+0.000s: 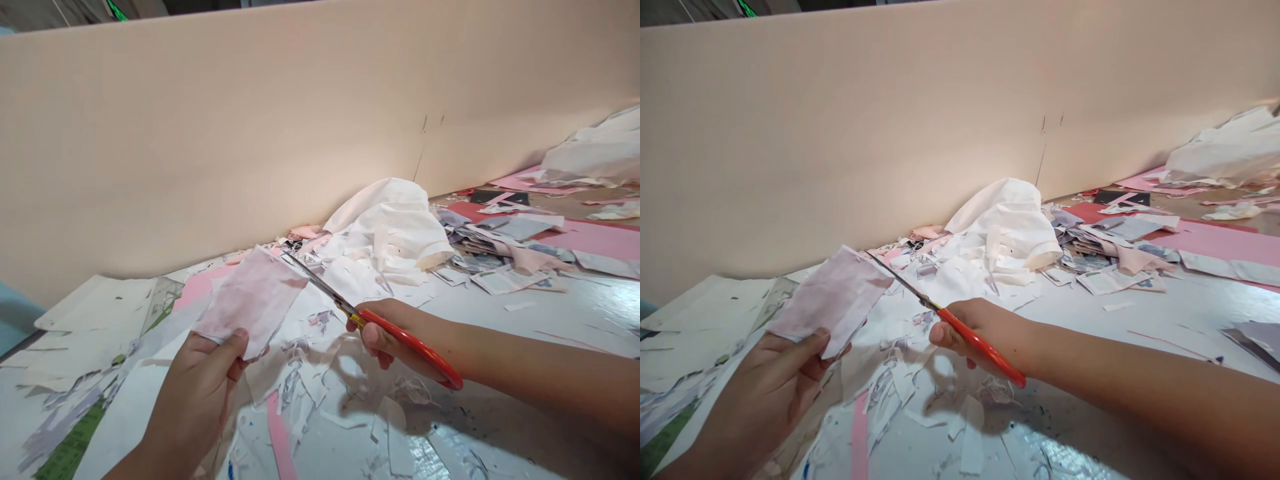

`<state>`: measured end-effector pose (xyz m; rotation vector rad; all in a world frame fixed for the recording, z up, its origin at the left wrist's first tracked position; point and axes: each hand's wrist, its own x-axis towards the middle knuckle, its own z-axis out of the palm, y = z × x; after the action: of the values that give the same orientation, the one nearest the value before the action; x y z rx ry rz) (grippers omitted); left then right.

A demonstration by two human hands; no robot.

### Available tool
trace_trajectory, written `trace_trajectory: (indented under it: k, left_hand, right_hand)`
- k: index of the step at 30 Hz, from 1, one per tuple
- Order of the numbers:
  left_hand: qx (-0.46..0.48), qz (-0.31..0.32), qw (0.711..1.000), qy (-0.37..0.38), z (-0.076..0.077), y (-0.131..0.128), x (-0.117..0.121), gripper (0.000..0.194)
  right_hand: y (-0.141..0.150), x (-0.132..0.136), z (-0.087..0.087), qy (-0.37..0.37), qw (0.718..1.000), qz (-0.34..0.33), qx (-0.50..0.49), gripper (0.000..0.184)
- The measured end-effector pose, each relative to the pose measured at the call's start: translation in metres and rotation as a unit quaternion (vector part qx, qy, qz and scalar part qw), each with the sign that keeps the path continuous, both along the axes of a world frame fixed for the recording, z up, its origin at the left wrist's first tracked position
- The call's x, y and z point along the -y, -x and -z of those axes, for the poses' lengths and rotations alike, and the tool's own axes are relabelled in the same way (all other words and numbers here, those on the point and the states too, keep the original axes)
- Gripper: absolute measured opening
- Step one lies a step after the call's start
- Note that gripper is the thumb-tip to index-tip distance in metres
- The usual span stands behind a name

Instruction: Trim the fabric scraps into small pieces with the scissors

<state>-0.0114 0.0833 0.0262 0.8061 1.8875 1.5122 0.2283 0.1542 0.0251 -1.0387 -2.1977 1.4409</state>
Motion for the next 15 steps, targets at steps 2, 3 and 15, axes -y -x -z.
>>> trace_trajectory:
  k: [2, 3, 15]
  left_hand:
    - [-0.002, 0.004, 1.0, 0.003, -0.0003, -0.0006, 0.0, 0.033]
    - [0.006, 0.011, 1.0, 0.001, 0.0002, -0.0007, -0.0004, 0.033]
    - [0.037, 0.006, 0.999, -0.024, 0.0019, -0.0002, -0.0027, 0.034]
  right_hand:
    - [0.0005, 0.001, -0.002, 0.005, 1.0, 0.007, 0.007, 0.052]
    - [0.0009, 0.0015, -0.0032, 0.007, 1.0, 0.01, 0.009, 0.051]
    - [0.0024, 0.0018, -0.0056, 0.012, 1.0, 0.019, 0.022, 0.045]
